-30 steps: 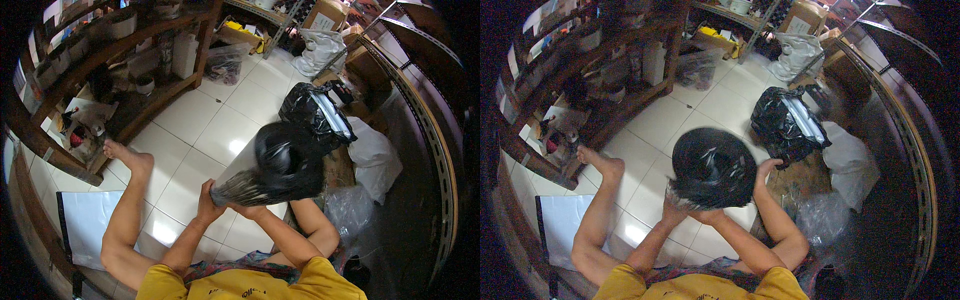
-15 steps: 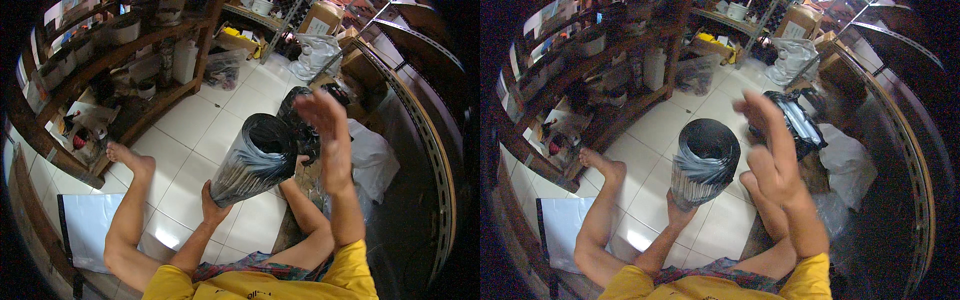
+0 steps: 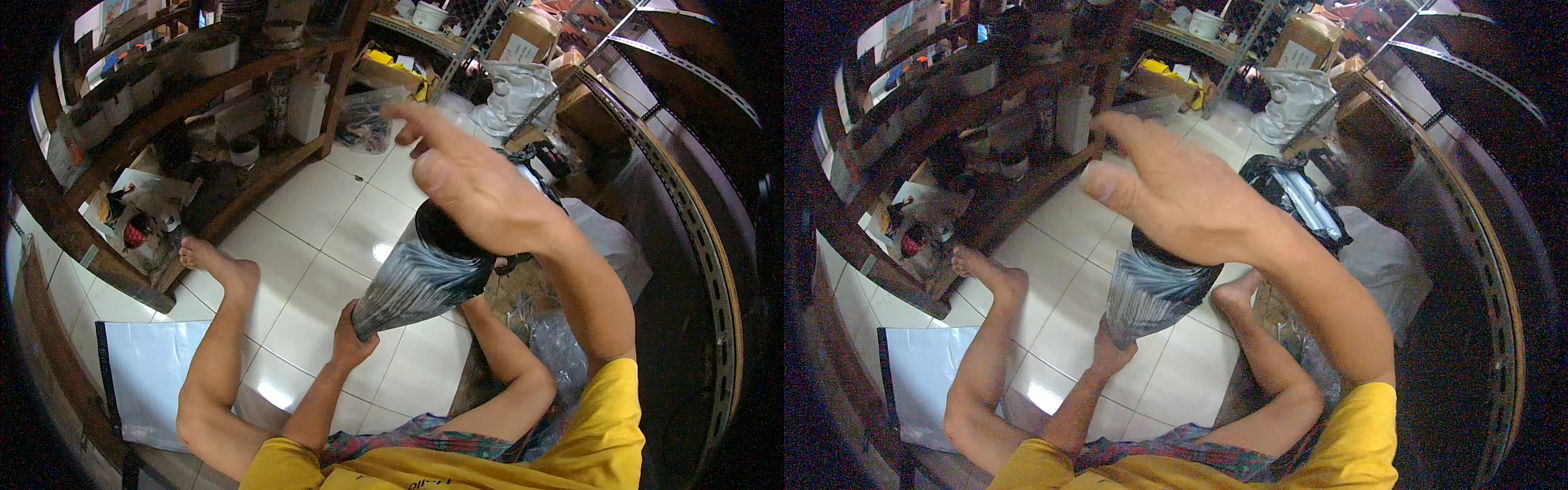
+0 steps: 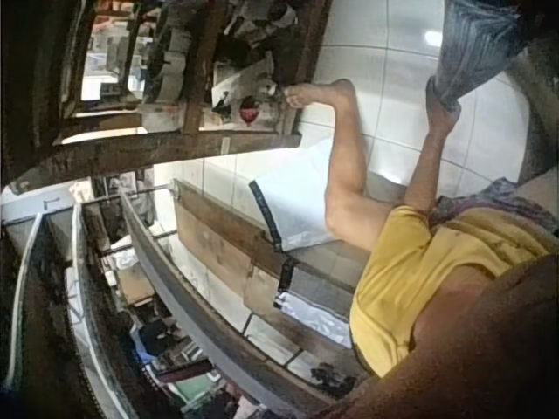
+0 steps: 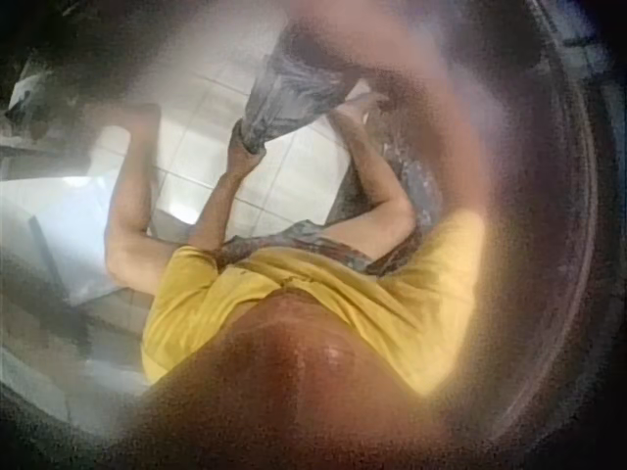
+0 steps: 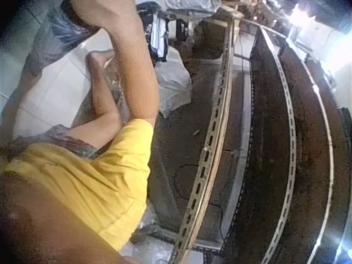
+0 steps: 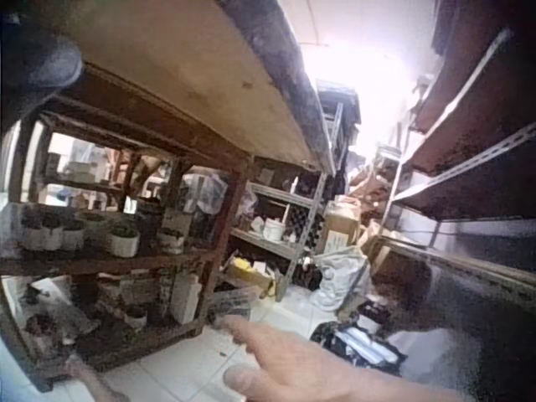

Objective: The person sits on the floor and repeatedly folds white poly mailers in half, smoothing them flat with both hands. They handle the mailers one at a time, stacking the folded items on the floor.

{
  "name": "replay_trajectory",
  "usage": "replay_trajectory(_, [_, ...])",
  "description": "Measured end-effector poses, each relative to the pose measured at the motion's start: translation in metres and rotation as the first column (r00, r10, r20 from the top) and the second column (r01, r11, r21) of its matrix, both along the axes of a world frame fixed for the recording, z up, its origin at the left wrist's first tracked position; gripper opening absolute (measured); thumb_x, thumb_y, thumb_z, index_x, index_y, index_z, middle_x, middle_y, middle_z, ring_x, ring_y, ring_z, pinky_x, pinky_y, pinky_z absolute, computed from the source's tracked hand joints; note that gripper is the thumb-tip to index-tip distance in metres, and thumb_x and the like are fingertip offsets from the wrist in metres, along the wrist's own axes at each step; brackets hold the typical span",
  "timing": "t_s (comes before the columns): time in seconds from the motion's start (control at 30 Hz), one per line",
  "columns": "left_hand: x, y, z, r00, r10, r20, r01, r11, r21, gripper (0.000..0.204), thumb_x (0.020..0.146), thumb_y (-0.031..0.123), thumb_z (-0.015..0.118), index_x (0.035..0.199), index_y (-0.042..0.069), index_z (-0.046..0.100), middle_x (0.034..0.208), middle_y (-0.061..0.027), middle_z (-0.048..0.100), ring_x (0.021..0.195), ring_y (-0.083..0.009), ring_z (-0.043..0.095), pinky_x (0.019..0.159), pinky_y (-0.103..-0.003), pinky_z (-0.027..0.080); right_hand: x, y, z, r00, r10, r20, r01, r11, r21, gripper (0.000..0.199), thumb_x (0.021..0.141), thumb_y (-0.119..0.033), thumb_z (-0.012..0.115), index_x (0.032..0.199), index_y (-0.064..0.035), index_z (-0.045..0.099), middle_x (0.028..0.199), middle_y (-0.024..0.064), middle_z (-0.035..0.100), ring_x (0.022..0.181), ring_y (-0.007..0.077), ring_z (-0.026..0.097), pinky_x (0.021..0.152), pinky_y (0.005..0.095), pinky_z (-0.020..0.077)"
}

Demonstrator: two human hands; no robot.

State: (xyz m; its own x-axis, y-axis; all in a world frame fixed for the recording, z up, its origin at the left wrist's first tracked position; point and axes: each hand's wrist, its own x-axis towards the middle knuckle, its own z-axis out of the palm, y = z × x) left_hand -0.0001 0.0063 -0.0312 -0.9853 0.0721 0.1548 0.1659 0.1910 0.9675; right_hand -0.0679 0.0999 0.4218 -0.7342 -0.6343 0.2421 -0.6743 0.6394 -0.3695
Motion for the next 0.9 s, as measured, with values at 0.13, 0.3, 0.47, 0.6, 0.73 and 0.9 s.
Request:
replay_trajectory(0.13, [-0.002, 0.0, 0.003, 0.995, 0.004, -0.095, -0.008, 0.999, -0.038, 0.095, 0.064, 0.019, 0.081, 0.143, 0.0, 0.032, 0.137, -0.0243, 0.044, 0.126, -0.0411, 0.047, 0.106, -0.049, 0.041, -0.004, -0.001, -0.016, 0.998, -0.026, 0.055, 0.012, 0.971, 0.238, 0.075, 0.1, -0.057, 0.036, 0.145, 0.0027, 0.037, 0.127, 0.0291, 0.055, 0.116, 0.0426, 0.056, 0.099, 0.0491, 0.0432])
replay_trajectory(0.3, [0.008, 0.011, 0.016, 0.964, 0.186, -0.192, -0.2, 0.978, -0.057, 0.103, 0.066, 0.029, 0.086, 0.144, -0.004, 0.028, 0.129, -0.0235, 0.049, 0.124, -0.0369, 0.051, 0.106, -0.043, 0.043, -0.005, -0.001, -0.022, 1.0, 0.014, 0.021, -0.019, 0.965, 0.262, 0.069, 0.099, -0.049, 0.041, 0.144, 0.003, 0.04, 0.128, 0.0302, 0.055, 0.119, 0.0446, 0.054, 0.104, 0.049, 0.0401])
replay_trajectory(0.47, [0.011, 0.012, 0.019, 0.983, 0.169, -0.073, -0.176, 0.978, -0.112, 0.101, 0.067, 0.029, 0.085, 0.144, -0.005, 0.029, 0.133, -0.0266, 0.048, 0.127, -0.039, 0.05, 0.107, -0.044, 0.043, -0.001, 0.004, -0.024, 0.987, -0.078, 0.139, 0.029, 0.946, 0.323, 0.074, 0.098, -0.054, 0.038, 0.146, 0.0022, 0.036, 0.123, 0.0299, 0.056, 0.116, 0.0445, 0.054, 0.102, 0.0486, 0.0403])
replay_trajectory(0.6, [-0.002, -0.004, 0.008, 0.998, -0.016, -0.057, 0.009, 0.994, -0.113, 0.098, 0.069, 0.02, 0.084, 0.147, 0.001, 0.028, 0.137, -0.0245, 0.049, 0.126, -0.0394, 0.051, 0.107, -0.045, 0.043, -0.007, 0.017, -0.01, 0.997, 0.012, -0.081, -0.002, 0.993, 0.116, 0.078, 0.097, -0.059, 0.037, 0.146, 0.0026, 0.036, 0.123, 0.028, 0.055, 0.114, 0.0407, 0.056, 0.102, 0.046, 0.0399])
replay_trajectory(0.73, [-0.011, -0.009, 0.004, 0.99, -0.141, 0.007, 0.14, 0.982, -0.127, 0.098, 0.069, 0.02, 0.084, 0.148, 0.002, 0.027, 0.137, -0.0247, 0.048, 0.126, -0.039, 0.051, 0.107, -0.044, 0.043, -0.003, 0.019, -0.002, 1.0, -0.008, -0.007, 0.007, 0.999, -0.036, 0.077, 0.098, -0.056, 0.041, 0.146, 0.0025, 0.035, 0.132, 0.0296, 0.051, 0.122, 0.041, 0.052, 0.105, 0.0467, 0.0388])
replay_trajectory(0.9, [-0.002, -0.004, 0.023, 0.997, -0.006, -0.076, 0.001, 0.997, -0.074, 0.102, 0.067, 0.022, 0.087, 0.147, 0.002, 0.027, 0.14, -0.0231, 0.045, 0.127, -0.0383, 0.05, 0.107, -0.044, 0.043, -0.005, 0.007, -0.007, 0.999, 0.034, -0.037, -0.028, 0.987, 0.16, 0.07, 0.099, -0.049, 0.043, 0.146, 0.0026, 0.038, 0.132, 0.0308, 0.051, 0.124, 0.0441, 0.05, 0.106, 0.0497, 0.0379])
